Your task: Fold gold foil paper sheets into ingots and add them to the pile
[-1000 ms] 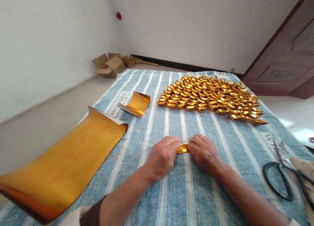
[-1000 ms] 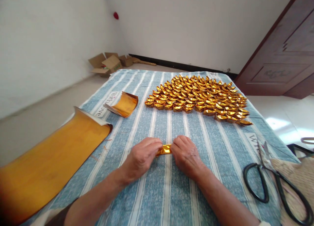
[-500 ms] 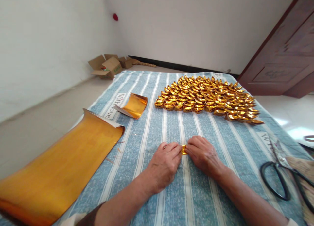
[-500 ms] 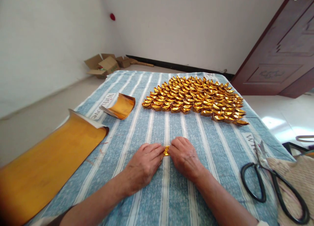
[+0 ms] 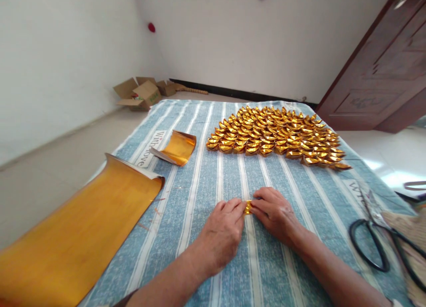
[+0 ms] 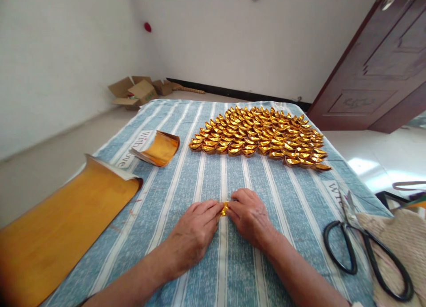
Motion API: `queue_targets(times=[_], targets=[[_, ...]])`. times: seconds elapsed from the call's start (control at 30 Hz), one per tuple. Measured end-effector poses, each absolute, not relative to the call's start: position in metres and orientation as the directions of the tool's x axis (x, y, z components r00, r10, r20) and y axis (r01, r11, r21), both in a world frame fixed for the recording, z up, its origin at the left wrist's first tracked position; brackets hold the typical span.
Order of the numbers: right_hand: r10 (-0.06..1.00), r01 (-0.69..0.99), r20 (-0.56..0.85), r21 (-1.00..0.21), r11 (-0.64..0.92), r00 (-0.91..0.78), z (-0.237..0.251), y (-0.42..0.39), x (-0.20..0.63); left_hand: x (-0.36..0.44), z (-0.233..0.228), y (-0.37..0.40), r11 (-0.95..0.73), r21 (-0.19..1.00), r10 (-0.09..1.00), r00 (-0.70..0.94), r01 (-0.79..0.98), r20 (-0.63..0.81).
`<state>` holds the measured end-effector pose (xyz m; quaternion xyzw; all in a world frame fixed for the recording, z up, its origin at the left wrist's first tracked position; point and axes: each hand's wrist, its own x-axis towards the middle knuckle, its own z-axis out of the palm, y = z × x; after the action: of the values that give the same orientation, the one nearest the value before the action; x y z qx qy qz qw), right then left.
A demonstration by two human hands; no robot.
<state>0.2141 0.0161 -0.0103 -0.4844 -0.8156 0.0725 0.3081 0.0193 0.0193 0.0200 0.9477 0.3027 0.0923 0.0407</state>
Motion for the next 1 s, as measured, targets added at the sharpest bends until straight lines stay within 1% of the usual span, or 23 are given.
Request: queue_targets(times=[0.17, 0.27, 0.43, 0.57, 0.63, 0.83, 1.0], targets=[[0.845, 0.759, 0.441, -0.424, 0.494, -0.303, -0.009, 0.012, 0.214, 0.023, 0.024, 0.014, -0.808, 0.079, 0.589, 0.804, 0.583, 0.085], [0.858, 0.778, 0.429, -0.422, 0.466, -0.281, -0.007, 0.01, 0.212, 0.024, 0.023, 0.012, -0.809, 0.046, 0.588, 0.806, 0.586, 0.071], [0.879, 0.803, 0.408, -0.42, 0.422, -0.249, -0.005, 0.009, 0.211, 0.022, 0.016, 0.012, -0.792, 0.014, 0.607, 0.786, 0.61, 0.118], [0.867, 0.818, 0.442, -0.396, 0.418, -0.229, -0.007, 0.007, 0.21, 0.02, 0.011, 0.009, -0.786, -0.064, 0.594, 0.78, 0.615, 0.197], [0.855, 0.821, 0.464, -0.376, 0.429, -0.233, -0.008, 0.007, 0.21, 0.02, 0.009, 0.007, -0.786, -0.081, 0.584, 0.779, 0.613, 0.228], [0.831, 0.84, 0.485, -0.301, 0.452, -0.273, -0.008, 0.004, 0.206, 0.022, 0.001, 0.001, -0.785, -0.076, 0.572, 0.766, 0.615, 0.292], [0.801, 0.844, 0.504, -0.231, 0.485, -0.322, -0.006, -0.001, 0.2, 0.024, -0.004, -0.002, -0.778, -0.071, 0.591, 0.766, 0.624, 0.255]])
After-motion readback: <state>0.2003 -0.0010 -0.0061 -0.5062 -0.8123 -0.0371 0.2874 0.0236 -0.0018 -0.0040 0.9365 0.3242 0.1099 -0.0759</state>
